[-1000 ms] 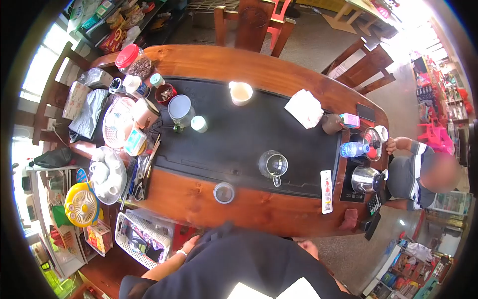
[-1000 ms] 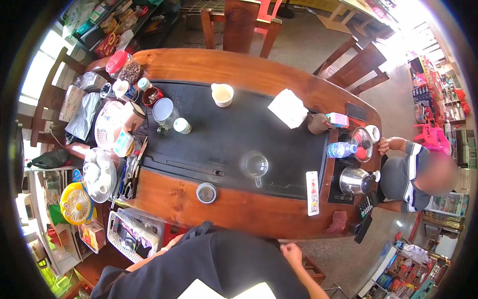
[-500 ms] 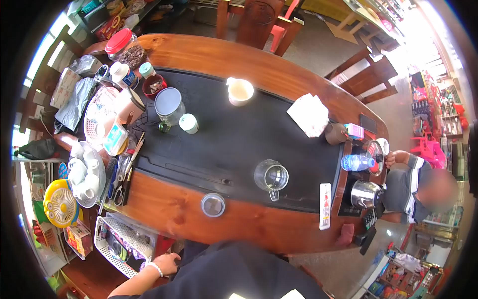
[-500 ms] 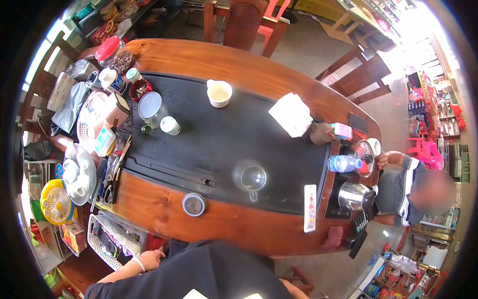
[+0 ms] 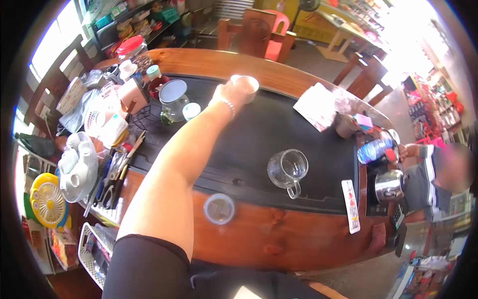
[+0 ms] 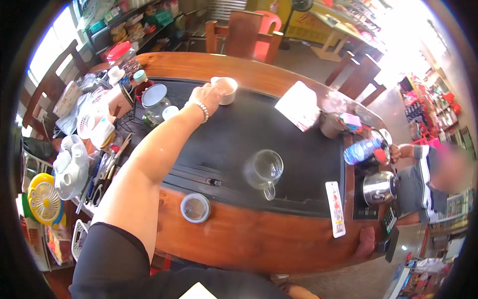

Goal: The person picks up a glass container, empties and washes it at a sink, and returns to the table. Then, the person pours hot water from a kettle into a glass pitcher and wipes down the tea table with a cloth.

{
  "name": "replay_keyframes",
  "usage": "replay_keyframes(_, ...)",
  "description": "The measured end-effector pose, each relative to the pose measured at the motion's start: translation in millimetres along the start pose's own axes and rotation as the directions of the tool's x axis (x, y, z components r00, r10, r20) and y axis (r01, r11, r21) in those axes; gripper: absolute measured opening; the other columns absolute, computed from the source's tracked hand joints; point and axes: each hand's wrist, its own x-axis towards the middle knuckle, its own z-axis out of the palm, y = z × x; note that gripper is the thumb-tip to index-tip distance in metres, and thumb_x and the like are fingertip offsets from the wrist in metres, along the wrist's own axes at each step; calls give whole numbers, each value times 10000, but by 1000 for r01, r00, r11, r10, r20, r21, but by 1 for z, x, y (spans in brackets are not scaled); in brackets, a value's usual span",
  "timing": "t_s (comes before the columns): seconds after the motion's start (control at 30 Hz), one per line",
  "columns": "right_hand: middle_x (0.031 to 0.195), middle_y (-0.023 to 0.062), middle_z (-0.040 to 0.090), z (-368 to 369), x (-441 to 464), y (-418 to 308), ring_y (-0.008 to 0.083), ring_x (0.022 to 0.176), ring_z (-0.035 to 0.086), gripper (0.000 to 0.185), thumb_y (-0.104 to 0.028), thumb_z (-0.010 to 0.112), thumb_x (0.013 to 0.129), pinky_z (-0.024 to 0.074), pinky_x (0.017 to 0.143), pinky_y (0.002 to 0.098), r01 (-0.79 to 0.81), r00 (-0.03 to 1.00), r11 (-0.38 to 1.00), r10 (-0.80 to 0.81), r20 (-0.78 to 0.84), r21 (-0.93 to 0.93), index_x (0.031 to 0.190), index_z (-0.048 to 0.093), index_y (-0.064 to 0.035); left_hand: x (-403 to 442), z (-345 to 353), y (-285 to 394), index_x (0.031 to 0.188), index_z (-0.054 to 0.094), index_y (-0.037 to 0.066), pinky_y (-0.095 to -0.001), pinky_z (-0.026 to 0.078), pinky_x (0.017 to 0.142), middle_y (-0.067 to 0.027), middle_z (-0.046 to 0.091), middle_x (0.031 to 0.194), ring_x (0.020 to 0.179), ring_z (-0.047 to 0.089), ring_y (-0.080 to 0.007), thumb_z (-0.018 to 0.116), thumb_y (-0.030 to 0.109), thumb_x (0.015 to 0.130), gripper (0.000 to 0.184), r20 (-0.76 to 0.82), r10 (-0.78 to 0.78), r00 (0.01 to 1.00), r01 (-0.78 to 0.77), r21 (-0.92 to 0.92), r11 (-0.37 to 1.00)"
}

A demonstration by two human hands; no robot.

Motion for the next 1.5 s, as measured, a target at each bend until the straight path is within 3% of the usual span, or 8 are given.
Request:
replay_keyframes(0.37, 1105, 127, 685, 43, -79, -7, 253, 1053, 659, 320, -237, 663, 908, 529, 898, 356, 507, 859, 852, -512, -7, -133, 1177, 646, -64, -158, 20, 39, 1072, 683, 126, -484, 381, 1028, -150, 534, 1256, 1310, 396, -329, 613, 211, 783, 309, -359, 66, 931, -77, -16, 997)
replay_keyframes(0.5, 994, 71, 699, -34, -108, -28, 150, 939, 657, 199, -115, 680, 889, 535, 846, 304, 670, 619, 732, -645, -448, -128, 1061, 671, -15, -166, 18, 59, 943, 699, 92, -466, 511, 910, -177, 627, 1130, 1089, 600, -376, 576, 207, 812, 214, -152, -8, 988, -1, -58, 998)
replay_keyframes(0.57, 953, 35, 664, -86, -101, -28, 111, 886, 621, 119, -58, 642, 910, 524, 808, 279, 763, 527, 644, -569, -631, 58, 1021, 650, -18, -168, 14, 68, 804, 723, 97, -434, 554, 813, -128, 688, 833, 868, 683, -336, 598, 158, 798, 140, -103, 106, 989, -99, 70, 993)
replay_keyframes(0.77, 1070, 14, 645, -291, -6, 16, 98, 988, 590, 264, -165, 592, 973, 464, 832, 239, 805, -83, 585, -54, -995, -99, 1193, 629, -23, -185, 21, 86, 1077, 660, 94, -429, 486, 912, -158, 562, 1194, 1144, 503, -353, 712, 379, 826, 383, -265, -115, 957, 103, -57, 993)
replay_keyframes(1.0, 1510, 161, 415, -450, 62, 23, 236, 1400, 366, 677, -480, 469, 1004, 239, 1151, 341, 881, 280, 371, 86, -956, 292, 1447, 414, 29, -178, 29, 80, 1049, 622, 55, -427, 445, 965, -180, 530, 1205, 1116, 495, -363, 733, 429, 795, 465, -234, -228, 945, 191, -169, 967)
replay_keyframes(1.13, 1561, 106, 357, -512, 110, 40, 225, 1443, 311, 681, -547, 365, 1017, 212, 1166, 347, 902, 328, 362, -215, -920, 236, 1469, 420, -40, -184, 12, 86, 1099, 587, 64, -447, 440, 988, -184, 503, 1245, 1180, 464, -380, 762, 459, 758, 550, -164, -282, 945, 228, -287, 930)
replay_keyframes(1.33, 1066, 53, 685, -530, 124, 62, 163, 991, 633, 408, -437, 508, 1002, 477, 890, 328, 861, 402, 409, -187, -896, 301, 1078, 670, -70, -213, 12, 61, 1169, 581, 54, -447, 393, 1053, -226, 461, 1337, 1249, 449, -399, 753, 347, 801, 501, -368, -313, 876, 85, -521, 849)
replay_keyframes(1.5, 753, -48, 631, -504, 123, 85, 71, 650, 572, 284, -461, 632, 932, 388, 534, 222, 838, 543, 209, -228, -808, 504, 878, 636, -182, -299, -22, 45, 1097, 629, 67, -371, 474, 947, -183, 478, 1338, 1199, 516, -292, 744, 173, 825, 313, -325, -471, 820, 162, -658, 735)
